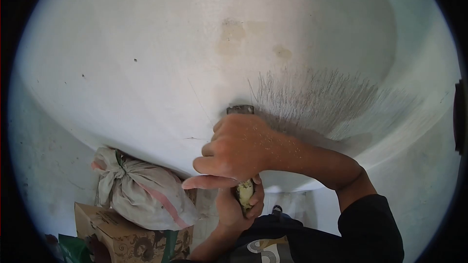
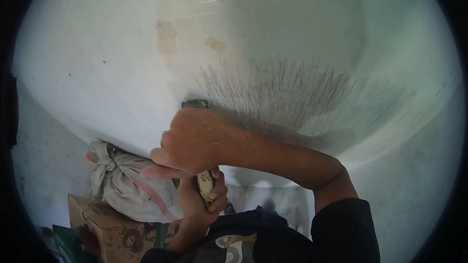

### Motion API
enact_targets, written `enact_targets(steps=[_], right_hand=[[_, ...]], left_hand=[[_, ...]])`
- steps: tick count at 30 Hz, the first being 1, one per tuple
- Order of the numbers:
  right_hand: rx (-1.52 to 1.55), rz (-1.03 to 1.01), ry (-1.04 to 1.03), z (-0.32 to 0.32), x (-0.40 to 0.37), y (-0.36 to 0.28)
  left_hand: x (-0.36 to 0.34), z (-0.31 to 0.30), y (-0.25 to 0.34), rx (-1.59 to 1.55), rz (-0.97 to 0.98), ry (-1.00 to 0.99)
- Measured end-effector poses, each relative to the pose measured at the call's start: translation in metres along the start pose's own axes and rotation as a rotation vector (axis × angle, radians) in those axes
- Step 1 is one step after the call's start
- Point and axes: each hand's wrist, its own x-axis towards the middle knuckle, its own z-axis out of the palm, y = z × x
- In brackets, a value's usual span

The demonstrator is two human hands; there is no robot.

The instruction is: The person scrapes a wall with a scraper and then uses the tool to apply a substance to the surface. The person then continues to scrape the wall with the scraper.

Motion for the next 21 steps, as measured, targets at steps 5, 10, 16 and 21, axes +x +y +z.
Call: enact_targets(steps=[5,10,16,21], right_hand=[[-0.008,-0.004,0.002,-0.015,0.015,-0.002],[0.007,-0.022,-0.007,-0.010,0.009,-0.002],[0.036,0.006,0.002,-0.010,0.015,-0.005],[-0.031,-0.044,0.056,-0.027,0.028,0.002]], left_hand=[[-0.006,0.003,0.013,0.072,0.053,-0.126],[-0.006,0.005,0.004,-0.045,0.030,-0.125],[-0.007,0.008,0.008,-0.008,-0.031,0.052],[-0.007,0.017,0.021,0.016,-0.001,-0.061]])
